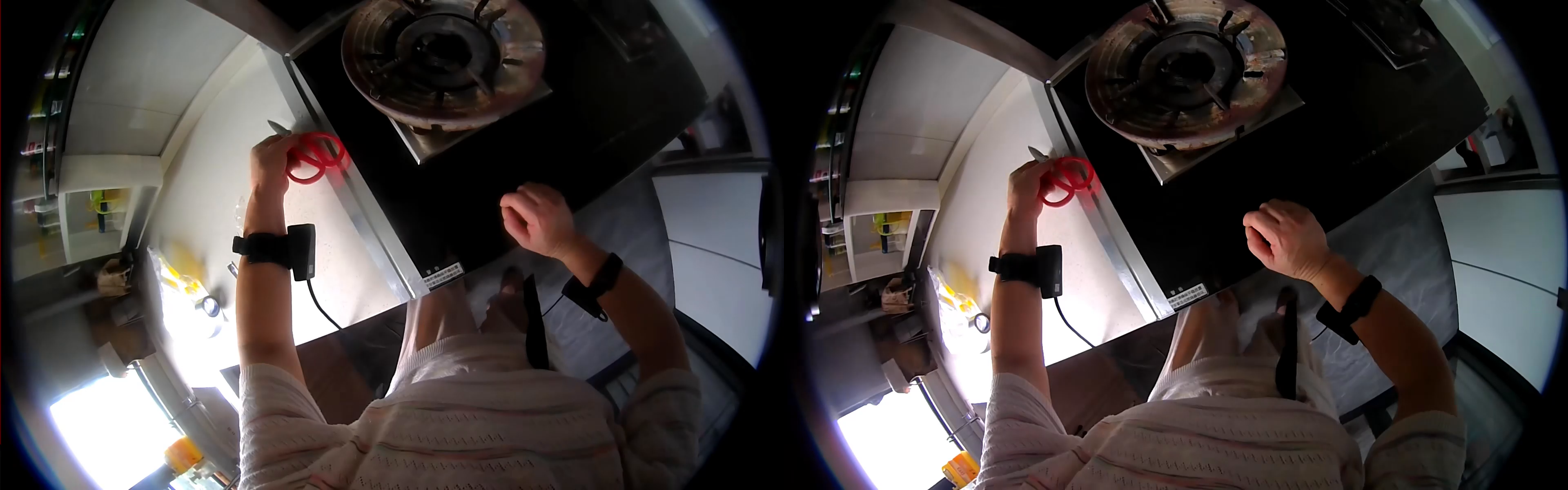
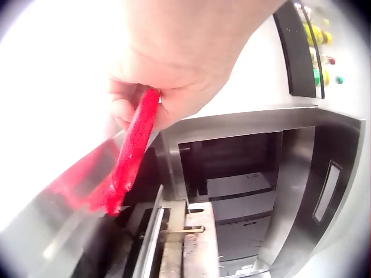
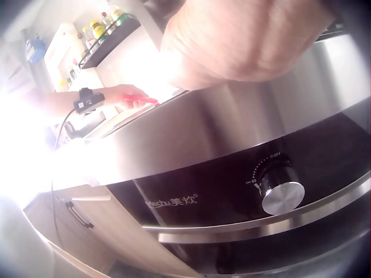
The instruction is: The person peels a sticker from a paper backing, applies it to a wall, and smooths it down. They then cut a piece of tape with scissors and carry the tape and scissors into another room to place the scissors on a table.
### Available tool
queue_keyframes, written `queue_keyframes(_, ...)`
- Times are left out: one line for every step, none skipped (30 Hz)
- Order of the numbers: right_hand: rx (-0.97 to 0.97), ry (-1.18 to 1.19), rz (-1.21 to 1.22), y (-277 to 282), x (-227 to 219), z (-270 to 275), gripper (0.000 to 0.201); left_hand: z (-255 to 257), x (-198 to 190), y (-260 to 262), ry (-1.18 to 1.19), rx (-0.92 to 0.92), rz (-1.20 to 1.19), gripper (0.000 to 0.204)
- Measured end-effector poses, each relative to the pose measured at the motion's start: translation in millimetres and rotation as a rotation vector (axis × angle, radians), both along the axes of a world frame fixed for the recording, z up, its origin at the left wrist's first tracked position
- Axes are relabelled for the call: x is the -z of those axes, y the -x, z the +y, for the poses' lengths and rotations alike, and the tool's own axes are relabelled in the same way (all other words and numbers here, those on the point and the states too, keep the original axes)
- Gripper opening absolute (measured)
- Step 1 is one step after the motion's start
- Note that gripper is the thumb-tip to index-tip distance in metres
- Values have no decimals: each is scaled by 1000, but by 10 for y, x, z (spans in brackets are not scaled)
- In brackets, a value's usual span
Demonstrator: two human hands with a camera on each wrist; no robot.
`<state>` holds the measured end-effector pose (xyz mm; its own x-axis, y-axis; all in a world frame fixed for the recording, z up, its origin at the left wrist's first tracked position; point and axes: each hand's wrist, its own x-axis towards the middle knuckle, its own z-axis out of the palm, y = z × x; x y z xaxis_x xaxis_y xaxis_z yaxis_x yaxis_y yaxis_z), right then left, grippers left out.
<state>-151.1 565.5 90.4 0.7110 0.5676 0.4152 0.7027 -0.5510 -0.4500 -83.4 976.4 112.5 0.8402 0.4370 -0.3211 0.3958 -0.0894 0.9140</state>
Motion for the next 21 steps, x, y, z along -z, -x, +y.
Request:
queue_keyframes(2, 2, 8, -5, 4, -2, 10, 16, 15, 29, -4, 1, 5, 18)
queue_keyframes(3, 7, 16, -7, 8, -9, 10, 22, 36, 65, -26, -7, 4, 23)
queue_keyframes(5, 6, 18, -5, 18, -15, 10, -9, 26, 108, -47, -15, 0, 28)
queue_keyframes(2, 1, 9, -4, 16, -16, 10, -10, -15, 147, -100, 1, 56, 44)
queue_keyframes(0, -4, 1, -9, 14, -14, 10, -16, -60, 202, -100, 2, 58, 44)
queue_keyframes(2, -6, 4, -14, 12, -12, 10, -35, -130, 269, -246, 38, 100, 51)
queue_keyframes(1, -6, 5, -16, 14, -13, 10, -57, -208, 329, -392, 75, 141, 58)
queue_keyframes(1, -5, 6, -14, 15, -15, 10, -34, -316, 382, -661, 233, 291, 56)
queue_keyframes(5, -6, 10, -15, 9, -15, 10, -17, -348, 448, -662, 238, 293, 56)
queue_keyframes(4, -6, 3, -19, -5, -16, 10, -5, -367, 512, -1010, 527, 55, 62)
queue_keyframes(2, -6, -4, -16, -8, -17, 10, -3, -382, 557, -1341, 817, -208, 70)
queue_keyframes(5, -6, 0, -10, -1, -21, 10, -132, -444, 584, -1389, 912, -185, 75)
queue_keyframes(11, -3, 12, -5, 12, -25, 11, -306, -500, 599, -1437, 1006, -161, 80)
queue_keyframes(17, 0, 22, -5, 16, -19, 11, -383, -501, 575, -1469, 1091, -88, 78)
queue_keyframes(16, 0, 22, -6, 10, -10, 11, -378, -453, 530, -1469, 1090, -88, 78)
queue_keyframes(13, -9, 16, -9, 2, -8, 12, -363, -367, 473, -1501, 1109, -116, 78)
queue_keyframes(11, -16, 9, -12, 2, -12, 12, -352, -286, 431, -1533, 1128, -147, 78)
queue_keyframes(14, -14, 10, -10, 3, -13, 12, -366, -290, 405, -1563, 1134, -205, 80)
queue_keyframes(13, -17, 6, -9, 4, -12, 13, -383, -307, 385, -1561, 1137, -208, 80)
queue_keyframes(12, -22, 3, -8, 5, -9, 13, -398, -346, 362, -1531, 1133, -183, 70)
queue_keyframes(19, -24, 3, -10, 6, -7, 13, -431, -405, 327, -1503, 1130, -159, 61)
